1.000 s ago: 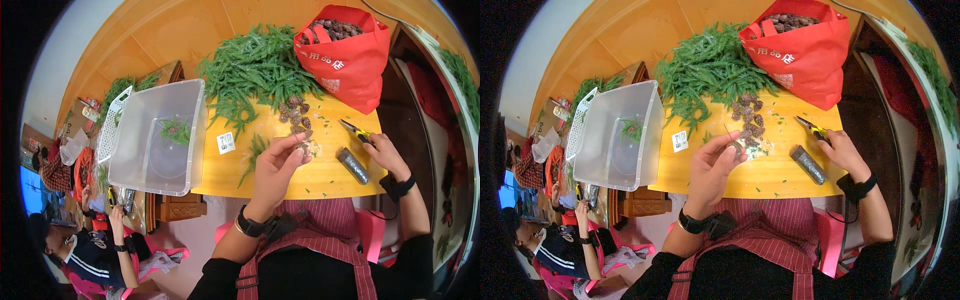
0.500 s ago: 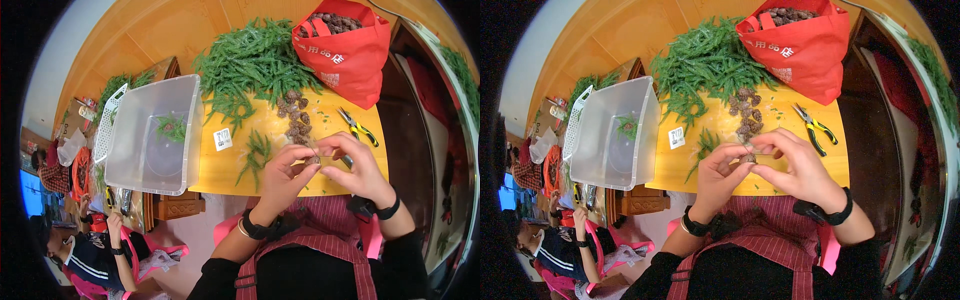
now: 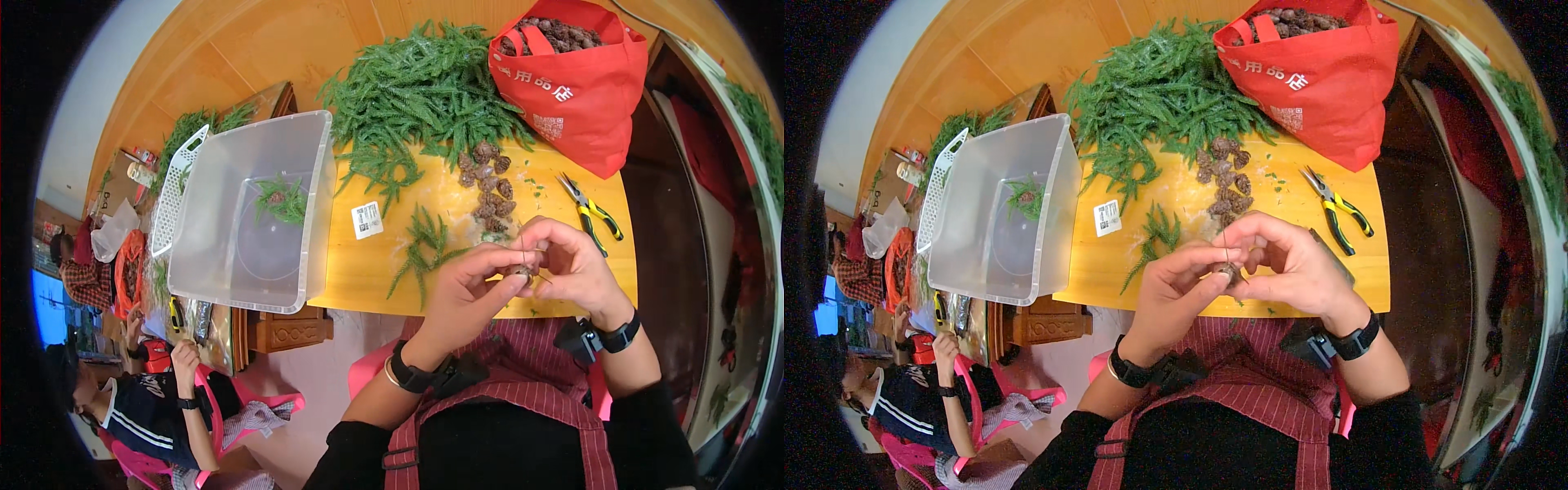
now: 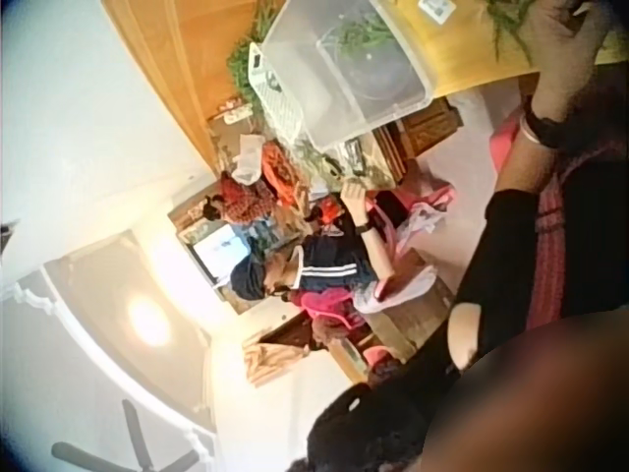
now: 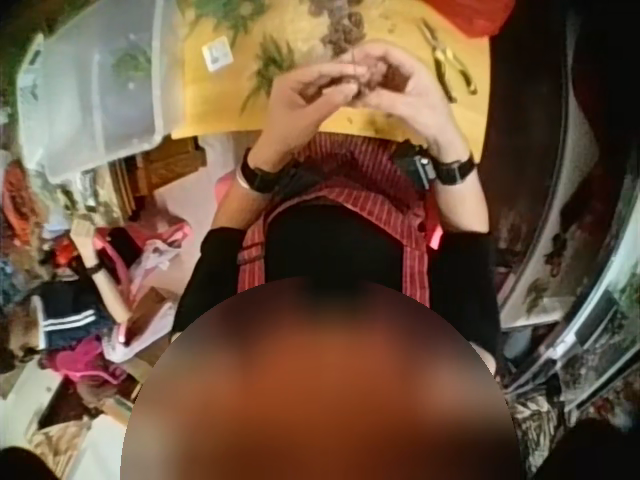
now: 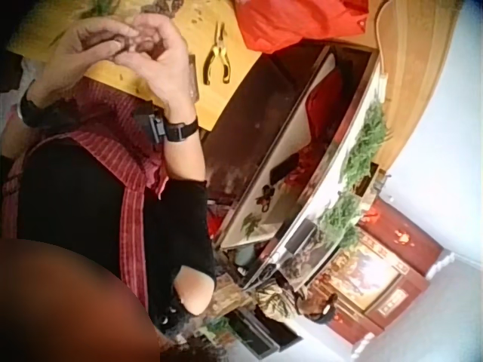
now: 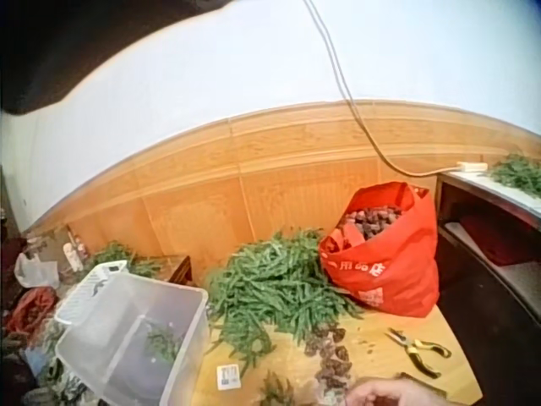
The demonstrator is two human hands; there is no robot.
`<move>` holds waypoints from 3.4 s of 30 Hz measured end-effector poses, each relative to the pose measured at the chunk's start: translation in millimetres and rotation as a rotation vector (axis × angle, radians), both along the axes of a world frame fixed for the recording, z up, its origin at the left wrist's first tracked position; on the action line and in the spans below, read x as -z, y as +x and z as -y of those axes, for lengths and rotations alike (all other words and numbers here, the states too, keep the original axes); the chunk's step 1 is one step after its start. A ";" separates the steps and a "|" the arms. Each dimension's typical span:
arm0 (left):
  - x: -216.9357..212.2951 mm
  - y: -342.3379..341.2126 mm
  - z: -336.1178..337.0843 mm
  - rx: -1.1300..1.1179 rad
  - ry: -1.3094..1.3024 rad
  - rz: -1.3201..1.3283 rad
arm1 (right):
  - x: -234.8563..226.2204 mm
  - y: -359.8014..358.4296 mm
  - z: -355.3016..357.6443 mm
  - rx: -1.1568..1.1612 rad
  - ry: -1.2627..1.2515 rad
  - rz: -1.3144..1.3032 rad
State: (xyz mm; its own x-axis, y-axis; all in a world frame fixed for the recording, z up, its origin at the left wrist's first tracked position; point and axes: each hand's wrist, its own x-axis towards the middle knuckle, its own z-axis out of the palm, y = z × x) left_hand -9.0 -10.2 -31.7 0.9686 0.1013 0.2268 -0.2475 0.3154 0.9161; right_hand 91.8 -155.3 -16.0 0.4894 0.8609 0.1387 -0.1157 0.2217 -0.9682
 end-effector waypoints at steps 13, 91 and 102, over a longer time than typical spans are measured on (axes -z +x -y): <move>2.4 -1.0 7.6 -0.017 -0.093 -0.029 | 4.5 -10.6 -2.4 0.110 0.103 -0.150; -15.5 16.0 -16.2 -0.217 0.000 -0.183 | -5.8 -9.4 27.4 0.346 -0.140 0.325; -14.8 20.1 -6.8 -0.354 0.289 0.053 | -18.9 -30.4 14.9 0.519 -0.240 0.489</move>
State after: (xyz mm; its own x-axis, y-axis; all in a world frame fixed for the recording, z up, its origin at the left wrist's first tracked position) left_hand 11.1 -3.4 -17.0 0.8723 0.3488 0.3427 -0.3429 -0.0635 0.9372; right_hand 61.3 -170.2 2.9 0.7715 0.5703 0.2821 0.4017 -0.0927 -0.9111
